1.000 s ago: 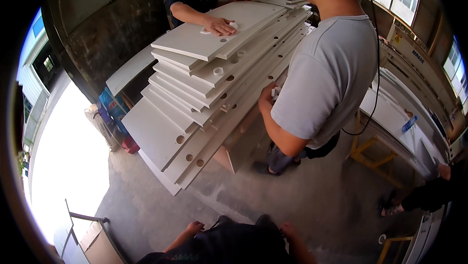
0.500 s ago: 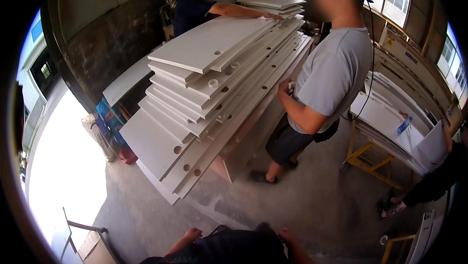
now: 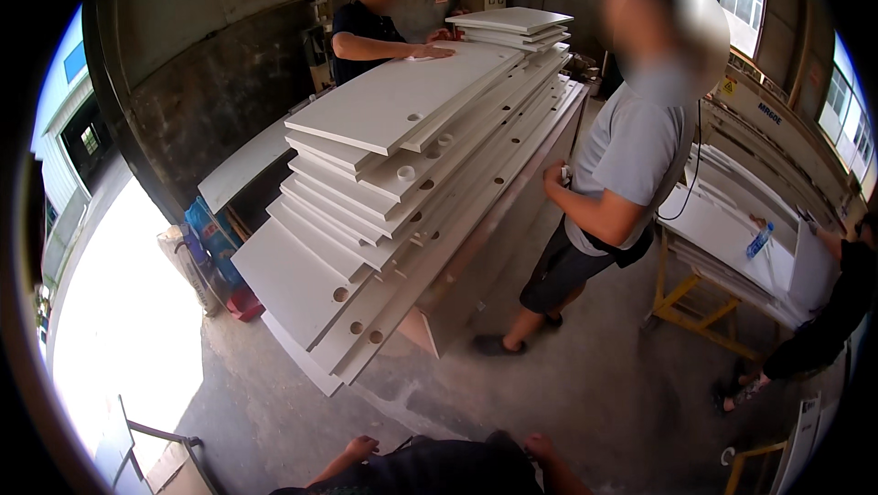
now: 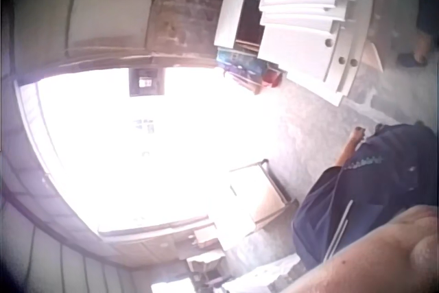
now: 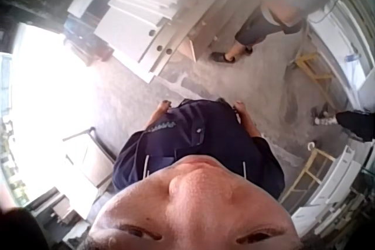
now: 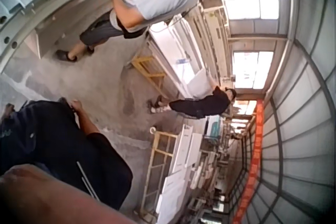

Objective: The person applies adhesive from a caulking gun into circular holes on stacked white panels. They then insert small white plastic plugs into the holes and wipe the surface with a cloth. The person also moves and stacks large white panels labeled 'PET' on a workbench.

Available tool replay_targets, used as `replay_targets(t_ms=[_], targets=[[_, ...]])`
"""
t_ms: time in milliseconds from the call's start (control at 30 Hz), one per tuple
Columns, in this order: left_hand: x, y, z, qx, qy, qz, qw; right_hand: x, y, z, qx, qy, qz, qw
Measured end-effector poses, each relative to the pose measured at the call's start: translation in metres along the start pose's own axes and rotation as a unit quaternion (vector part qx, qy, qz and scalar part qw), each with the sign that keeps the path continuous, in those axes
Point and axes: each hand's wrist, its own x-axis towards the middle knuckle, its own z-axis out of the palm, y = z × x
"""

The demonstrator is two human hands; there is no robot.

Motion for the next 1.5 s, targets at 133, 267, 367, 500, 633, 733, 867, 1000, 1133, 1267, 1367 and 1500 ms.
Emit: replay_targets(t_ms=[133, 267, 367, 500, 633, 733, 867, 1000, 1133, 1267, 1367, 1500], targets=[[0.017, -0.019, -0.002, -0.030, 0.004, 0.007, 1.000, -0.015, -0.020, 0.006, -0.022, -0.016, -0.003, 1.000], [0.024, -0.021, -0.007, -0.056, -0.005, 0.029, 0.998, -0.007, -0.021, 0.013, -0.036, -0.013, -0.008, 0.999], [0.029, -0.024, -0.011, -0.085, 0.000, 0.033, 0.996, -0.001, -0.024, 0.022, -0.024, -0.016, -0.002, 1.000], [0.031, -0.029, -0.020, -0.082, 0.009, 0.043, 0.996, 0.000, -0.037, 0.035, -0.065, -0.020, -0.002, 0.998], [0.011, -0.020, -0.038, -0.019, 0.002, 0.019, 1.000, -0.003, -0.045, 0.054, -0.061, -0.002, -0.009, 0.998], [0.024, -0.053, -0.046, 0.034, -0.005, 0.063, 0.997, -0.002, -0.044, 0.065, -0.076, -0.006, -0.029, 0.997], [0.032, -0.074, -0.051, 0.022, 0.005, 0.075, 0.997, 0.011, -0.032, 0.074, -0.084, 0.001, -0.039, 0.996], [0.043, -0.081, -0.056, 0.051, -0.004, 0.089, 0.995, 0.025, -0.015, 0.079, -0.109, 0.014, -0.067, 0.992], [0.071, -0.112, -0.049, 0.089, -0.037, 0.110, 0.989, 0.024, -0.011, 0.084, -0.115, 0.035, -0.069, 0.990], [0.149, -0.186, -0.053, 0.303, -0.010, 0.258, 0.918, 0.016, -0.006, 0.089, -0.101, 0.043, -0.086, 0.990], [0.115, -0.146, -0.038, -0.004, -0.070, 0.054, 0.996, 0.007, 0.006, 0.080, -0.097, 0.082, -0.078, 0.989], [0.083, -0.122, -0.034, -0.112, -0.077, -0.012, 0.991, 0.006, 0.025, 0.070, -0.067, 0.089, -0.104, 0.988]])
